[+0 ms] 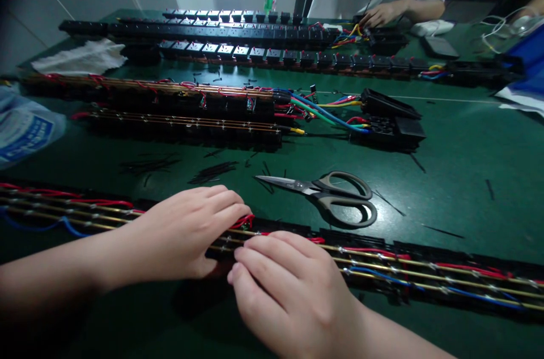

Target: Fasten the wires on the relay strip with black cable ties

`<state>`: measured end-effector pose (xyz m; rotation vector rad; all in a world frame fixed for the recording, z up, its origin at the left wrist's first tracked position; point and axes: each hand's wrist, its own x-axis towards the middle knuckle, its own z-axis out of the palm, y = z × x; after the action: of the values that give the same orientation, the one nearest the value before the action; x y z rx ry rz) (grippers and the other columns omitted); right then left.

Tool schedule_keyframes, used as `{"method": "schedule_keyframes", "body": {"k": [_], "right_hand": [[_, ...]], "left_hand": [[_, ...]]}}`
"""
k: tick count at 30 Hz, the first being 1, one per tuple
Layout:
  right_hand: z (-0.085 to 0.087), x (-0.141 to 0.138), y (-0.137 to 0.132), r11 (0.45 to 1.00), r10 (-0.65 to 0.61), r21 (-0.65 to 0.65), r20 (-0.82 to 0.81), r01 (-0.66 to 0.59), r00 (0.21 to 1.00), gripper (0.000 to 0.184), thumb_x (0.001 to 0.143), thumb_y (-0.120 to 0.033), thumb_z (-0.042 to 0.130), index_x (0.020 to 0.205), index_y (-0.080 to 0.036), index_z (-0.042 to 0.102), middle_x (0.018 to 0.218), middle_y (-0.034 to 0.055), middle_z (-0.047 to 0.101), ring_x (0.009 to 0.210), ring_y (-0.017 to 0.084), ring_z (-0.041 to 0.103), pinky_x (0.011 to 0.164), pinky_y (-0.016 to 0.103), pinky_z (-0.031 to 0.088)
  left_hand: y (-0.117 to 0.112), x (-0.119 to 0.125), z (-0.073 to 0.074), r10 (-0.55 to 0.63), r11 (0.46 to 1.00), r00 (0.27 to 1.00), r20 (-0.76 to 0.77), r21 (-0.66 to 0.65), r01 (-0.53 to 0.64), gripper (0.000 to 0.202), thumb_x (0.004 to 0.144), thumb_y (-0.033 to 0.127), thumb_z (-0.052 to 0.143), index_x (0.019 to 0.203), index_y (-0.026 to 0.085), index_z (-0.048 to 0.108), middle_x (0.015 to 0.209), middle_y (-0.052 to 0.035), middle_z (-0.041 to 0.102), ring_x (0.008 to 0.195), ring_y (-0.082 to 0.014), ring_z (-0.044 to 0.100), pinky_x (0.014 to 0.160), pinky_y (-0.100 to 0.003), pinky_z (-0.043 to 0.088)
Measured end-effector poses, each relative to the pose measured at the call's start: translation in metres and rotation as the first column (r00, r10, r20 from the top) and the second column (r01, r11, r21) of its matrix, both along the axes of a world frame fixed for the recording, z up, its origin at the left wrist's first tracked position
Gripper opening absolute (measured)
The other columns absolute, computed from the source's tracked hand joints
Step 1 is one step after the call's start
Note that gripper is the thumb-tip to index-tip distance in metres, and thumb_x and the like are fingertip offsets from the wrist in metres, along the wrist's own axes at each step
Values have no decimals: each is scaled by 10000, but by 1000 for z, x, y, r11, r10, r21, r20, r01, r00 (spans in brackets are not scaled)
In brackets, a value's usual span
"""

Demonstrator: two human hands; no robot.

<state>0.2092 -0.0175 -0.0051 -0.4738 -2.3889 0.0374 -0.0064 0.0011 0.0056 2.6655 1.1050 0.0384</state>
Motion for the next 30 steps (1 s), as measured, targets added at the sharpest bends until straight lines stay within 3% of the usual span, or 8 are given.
{"method": "schedule_keyframes", "body": {"k": [11, 18, 24, 30], "right_hand": [[-2, 2, 4, 999, 41, -32, 21, -40, 999, 176, 932, -105, 517, 943, -144, 688, 969, 44, 779, 914, 173, 723, 812, 330, 582], [-1, 1, 3, 999, 24, -28, 32, -23, 999, 164, 932, -114, 534, 947, -142, 695, 987, 41, 779, 928, 176, 724, 817, 335, 588], [-1, 0, 4, 1000, 4, 0, 48, -4, 999, 166, 918, -84, 542, 926, -126, 703, 1001, 64, 775, 957, 192, 713, 810, 335, 565], [-1, 0, 3, 998, -59, -7, 79, 60, 995, 183, 925, -86, 539, 913, -152, 710, 991, 53, 770, 937, 187, 690, 825, 357, 533]], "left_hand": [[3, -1, 1, -5, 999, 1000, 18, -39, 5, 369, 797, 265, 619, 1155, 180, 598, 1146, -72, 623, 1003, -251, 595, 869, -407, 541], [10, -6, 2, 87, 970, 982, 165, -239, -46, 470, 810, 365, 657, 1249, 208, 599, 1202, -73, 649, 1090, -255, 613, 951, -413, 532], [15, -10, 11, 157, 913, 946, 284, -406, -29, 315, 866, 331, 628, 1156, 208, 658, 1127, -25, 690, 1026, -175, 639, 917, -298, 520], [19, -12, 10, 207, 899, 907, 366, -437, -29, 292, 918, 207, 537, 1182, 198, 661, 1156, -3, 709, 1062, -120, 643, 954, -233, 495]]}}
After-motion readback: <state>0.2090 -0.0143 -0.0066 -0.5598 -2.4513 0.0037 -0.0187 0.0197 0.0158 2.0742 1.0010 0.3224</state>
